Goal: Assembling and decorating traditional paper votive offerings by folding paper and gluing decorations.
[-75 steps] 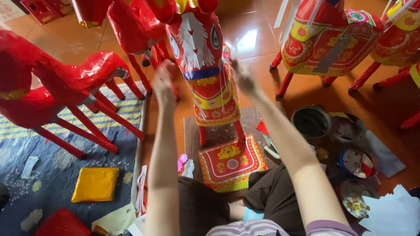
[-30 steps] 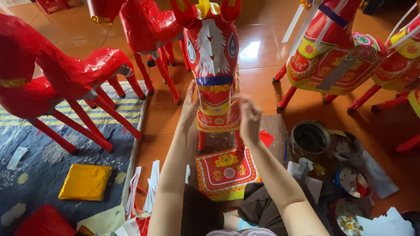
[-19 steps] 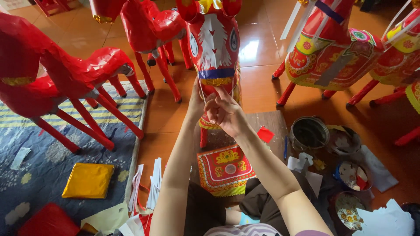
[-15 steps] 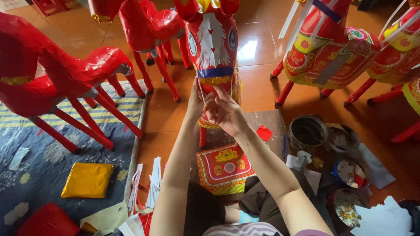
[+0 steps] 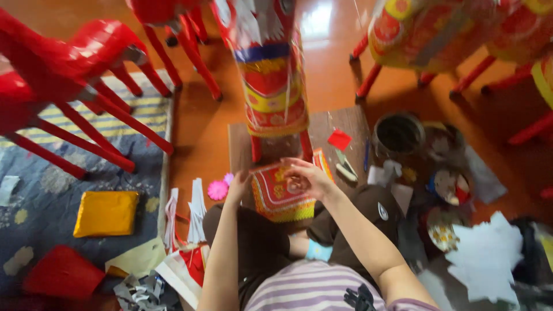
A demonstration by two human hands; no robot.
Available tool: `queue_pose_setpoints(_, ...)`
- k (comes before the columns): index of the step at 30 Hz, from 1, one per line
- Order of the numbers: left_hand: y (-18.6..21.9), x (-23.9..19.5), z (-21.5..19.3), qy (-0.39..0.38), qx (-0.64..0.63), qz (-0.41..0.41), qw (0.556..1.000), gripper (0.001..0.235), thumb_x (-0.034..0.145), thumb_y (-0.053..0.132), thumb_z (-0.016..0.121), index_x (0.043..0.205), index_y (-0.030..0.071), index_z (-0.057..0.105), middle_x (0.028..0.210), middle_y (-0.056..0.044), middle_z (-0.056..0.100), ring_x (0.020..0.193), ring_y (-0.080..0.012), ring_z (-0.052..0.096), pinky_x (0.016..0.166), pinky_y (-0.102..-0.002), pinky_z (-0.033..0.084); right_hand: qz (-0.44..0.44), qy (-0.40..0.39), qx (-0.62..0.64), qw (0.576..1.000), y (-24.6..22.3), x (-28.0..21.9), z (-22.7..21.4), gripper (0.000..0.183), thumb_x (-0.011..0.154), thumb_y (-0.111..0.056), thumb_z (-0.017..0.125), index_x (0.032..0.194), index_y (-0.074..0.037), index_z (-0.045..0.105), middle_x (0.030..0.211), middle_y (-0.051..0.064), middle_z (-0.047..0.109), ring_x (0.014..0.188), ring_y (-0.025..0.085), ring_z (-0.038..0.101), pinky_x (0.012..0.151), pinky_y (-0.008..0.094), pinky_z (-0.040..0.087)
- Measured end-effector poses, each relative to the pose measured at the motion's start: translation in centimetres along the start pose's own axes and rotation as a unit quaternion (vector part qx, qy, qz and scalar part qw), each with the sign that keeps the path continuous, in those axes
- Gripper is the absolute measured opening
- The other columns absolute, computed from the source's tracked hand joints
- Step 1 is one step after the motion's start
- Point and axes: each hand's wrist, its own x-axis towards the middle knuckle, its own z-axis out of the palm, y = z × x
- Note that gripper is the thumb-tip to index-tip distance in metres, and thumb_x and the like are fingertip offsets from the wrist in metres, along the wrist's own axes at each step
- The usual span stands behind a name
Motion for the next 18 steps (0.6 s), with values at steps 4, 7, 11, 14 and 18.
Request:
queue_pose_setpoints(4,-3.9,-4.1,1.1,-0.014,0.167,0.008,0.986,0.035,0.083,0.044,0.067,0.112,0.024,0.07,0.109,-0.008,0.072,0.107,-0.0312,0.067,0.097,-0.046,0.051,-0.055,0.155,-0.087,0.983,1.8,-2.5,-10.5,0.024,0.083,-0.002,0.07,0.107,-0.004,0.069,0.074,0.012,0.069,0.049,0.012,0.059,0.043,0.02,0.048)
queue_pose_setpoints(7,-3.0,-5.1,1.3,0.053,-0.095,0.114,0.988,0.016,0.096,0.013,0.061,0.11,0.011,0.067,0.105,-0.018,0.068,0.106,-0.0328,0.063,0.094,-0.046,0.047,-0.128,0.287,-0.064,0.947,1.2,-7.4,-19.5,0.016,0.087,-0.001,0.065,0.099,-0.011,0.068,0.062,0.011,0.062,0.041,0.009,0.049,0.037,0.016,0.038)
queue_pose_setpoints(11,-1.8,-5.1,0.6,0.0,-0.126,0.089,0.988,0.02,0.092,0.018,0.065,0.11,0.011,0.068,0.099,-0.012,0.068,0.095,-0.0233,0.061,0.09,-0.039,0.048,-0.239,0.479,-0.072,0.842,-0.4,-15.4,-25.4,0.008,0.092,-0.016,0.064,0.085,-0.012,0.064,0.051,0.003,0.05,0.037,0.007,0.044,0.032,0.017,0.029)
queue_pose_setpoints(14,-0.9,-4.8,0.0,-0.007,-0.168,0.078,0.983,0.026,0.089,0.012,0.066,0.114,0.004,0.065,0.1,-0.015,0.065,0.091,-0.0226,0.058,0.085,-0.039,0.049,-0.303,0.528,-0.089,0.788,1.0,-19.2,-29.4,0.009,0.096,-0.014,0.066,0.093,-0.008,0.062,0.064,0.006,0.055,0.048,0.007,0.051,0.04,0.015,0.037)
queue_pose_setpoints(18,-3.6,-2.3,-1.3,0.112,-0.154,0.068,0.979,0.027,0.089,0.018,0.077,0.114,0.011,0.069,0.098,-0.009,0.068,0.078,-0.0146,0.062,0.067,-0.026,0.053,-0.278,0.572,-0.167,0.753,0.8,-21.3,-23.4,0.005,0.089,-0.01,0.071,0.092,-0.01,0.067,0.068,0.009,0.064,0.045,0.009,0.054,0.037,0.018,0.039)
